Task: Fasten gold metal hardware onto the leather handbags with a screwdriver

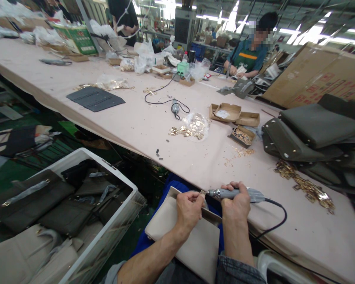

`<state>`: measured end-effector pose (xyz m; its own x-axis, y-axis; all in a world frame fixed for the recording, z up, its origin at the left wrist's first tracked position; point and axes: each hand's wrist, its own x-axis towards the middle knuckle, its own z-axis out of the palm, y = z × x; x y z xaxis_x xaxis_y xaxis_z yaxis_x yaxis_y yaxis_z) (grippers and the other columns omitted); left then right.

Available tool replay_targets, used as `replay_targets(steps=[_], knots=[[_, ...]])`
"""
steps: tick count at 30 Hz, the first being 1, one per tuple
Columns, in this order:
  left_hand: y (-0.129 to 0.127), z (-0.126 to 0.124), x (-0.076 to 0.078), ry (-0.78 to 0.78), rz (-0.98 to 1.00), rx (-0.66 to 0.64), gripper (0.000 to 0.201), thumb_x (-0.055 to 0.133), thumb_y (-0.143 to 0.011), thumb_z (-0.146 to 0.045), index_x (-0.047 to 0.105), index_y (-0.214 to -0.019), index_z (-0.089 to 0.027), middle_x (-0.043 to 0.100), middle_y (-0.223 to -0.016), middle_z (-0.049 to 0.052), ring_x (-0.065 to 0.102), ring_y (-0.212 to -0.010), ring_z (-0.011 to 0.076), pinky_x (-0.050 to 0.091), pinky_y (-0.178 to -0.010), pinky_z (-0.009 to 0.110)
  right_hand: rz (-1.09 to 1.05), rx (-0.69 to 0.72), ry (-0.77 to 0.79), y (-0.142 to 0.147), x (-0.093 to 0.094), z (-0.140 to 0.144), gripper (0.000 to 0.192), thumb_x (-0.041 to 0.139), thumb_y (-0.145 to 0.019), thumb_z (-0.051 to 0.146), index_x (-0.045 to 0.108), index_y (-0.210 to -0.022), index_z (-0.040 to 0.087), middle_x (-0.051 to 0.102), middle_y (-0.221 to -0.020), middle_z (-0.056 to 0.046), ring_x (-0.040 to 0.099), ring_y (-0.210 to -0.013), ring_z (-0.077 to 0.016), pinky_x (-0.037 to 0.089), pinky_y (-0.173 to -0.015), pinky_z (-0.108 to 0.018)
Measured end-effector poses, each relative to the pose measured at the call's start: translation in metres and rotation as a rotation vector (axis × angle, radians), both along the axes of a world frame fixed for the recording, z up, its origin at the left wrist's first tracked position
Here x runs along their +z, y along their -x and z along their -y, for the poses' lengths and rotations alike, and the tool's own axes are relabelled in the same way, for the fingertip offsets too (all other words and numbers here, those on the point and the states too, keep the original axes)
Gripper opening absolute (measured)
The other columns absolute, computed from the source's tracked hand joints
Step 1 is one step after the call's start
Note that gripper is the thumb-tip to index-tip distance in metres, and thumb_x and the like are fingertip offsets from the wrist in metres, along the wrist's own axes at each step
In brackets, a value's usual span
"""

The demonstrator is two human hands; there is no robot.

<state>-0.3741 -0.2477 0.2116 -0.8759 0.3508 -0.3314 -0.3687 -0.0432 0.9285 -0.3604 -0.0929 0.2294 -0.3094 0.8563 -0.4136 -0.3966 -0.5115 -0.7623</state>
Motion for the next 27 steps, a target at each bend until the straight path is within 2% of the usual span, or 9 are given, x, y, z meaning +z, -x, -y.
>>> replay_targets(steps=[5, 9, 13, 18, 21, 24, 27], knots=[[0.001, 0.0, 0.003, 0.014, -0.003, -0.009, 0.027, 0.067, -0.085, -0.035, 0.074, -0.071, -0.013, 0.068, -0.059, 0.004, 0.047, -0.032, 0.008, 0.03, -0.033, 0.019, -0.053, -0.075, 0.095, 0.0, 0.006, 0.002, 0.016, 0.061, -0.087, 0.016, 0.046, -0.083, 0.019, 0.051, -0.072, 0.007, 0.045, -0.049, -0.0058, 0.048, -0.052, -0.021], [0.0, 0.0, 0.004, 0.038, -0.009, -0.023, 0.028, 0.066, -0.085, -0.037, 0.073, -0.07, -0.014, 0.068, -0.058, 0.003, 0.047, -0.033, 0.0087, 0.031, -0.034, 0.02, -0.06, -0.098, 0.091, -0.002, 0.016, 0.004, 0.016, 0.062, -0.086, 0.017, 0.047, -0.082, 0.019, 0.052, -0.073, 0.006, 0.045, -0.049, -0.006, 0.048, -0.051, -0.022], [-0.002, 0.002, 0.003, 0.08, -0.069, -0.036, 0.031, 0.065, -0.087, -0.04, 0.074, -0.07, -0.016, 0.067, -0.058, 0.002, 0.05, -0.037, 0.0108, 0.034, -0.039, 0.021, -0.067, -0.118, -0.077, -0.006, 0.035, 0.01, 0.019, 0.07, -0.082, 0.02, 0.051, -0.082, 0.019, 0.054, -0.075, 0.005, 0.046, -0.05, -0.0065, 0.051, -0.051, -0.023], [-0.004, 0.005, 0.004, 0.18, -0.229, -0.074, 0.031, 0.063, -0.088, -0.036, 0.072, -0.064, -0.018, 0.065, -0.058, 0.002, 0.056, -0.049, 0.0142, 0.038, -0.049, 0.023, -0.057, -0.134, -0.425, -0.011, 0.065, 0.027, 0.018, 0.075, -0.082, 0.023, 0.058, -0.086, 0.018, 0.061, -0.075, 0.001, 0.051, -0.049, -0.0095, 0.05, -0.047, -0.026], [-0.004, 0.006, 0.008, 0.203, -0.304, -0.078, 0.03, 0.062, -0.088, -0.032, 0.072, -0.063, -0.019, 0.065, -0.058, 0.001, 0.057, -0.057, 0.0157, 0.04, -0.057, 0.024, -0.04, -0.091, -0.602, -0.012, 0.08, 0.038, 0.02, 0.077, -0.084, 0.027, 0.061, -0.09, 0.017, 0.063, -0.075, 0.0, 0.053, -0.047, -0.0109, 0.05, -0.046, -0.028], [-0.005, 0.007, 0.011, 0.191, -0.316, -0.087, 0.027, 0.063, -0.087, -0.032, 0.075, -0.066, -0.018, 0.065, -0.06, 0.001, 0.057, -0.06, 0.016, 0.04, -0.059, 0.025, -0.032, -0.039, -0.658, -0.009, 0.089, 0.046, 0.023, 0.079, -0.084, 0.028, 0.061, -0.091, 0.017, 0.063, -0.074, 0.001, 0.052, -0.045, -0.0105, 0.05, -0.044, -0.028], [-0.004, 0.008, 0.013, 0.179, -0.322, -0.094, 0.027, 0.063, -0.087, -0.031, 0.075, -0.066, -0.018, 0.064, -0.06, 0.001, 0.054, -0.059, 0.0157, 0.038, -0.058, 0.025, -0.03, 0.008, -0.665, -0.005, 0.089, 0.048, 0.023, 0.08, -0.084, 0.029, 0.06, -0.089, 0.017, 0.063, -0.072, 0.001, 0.052, -0.043, -0.01, 0.049, -0.043, -0.027]])
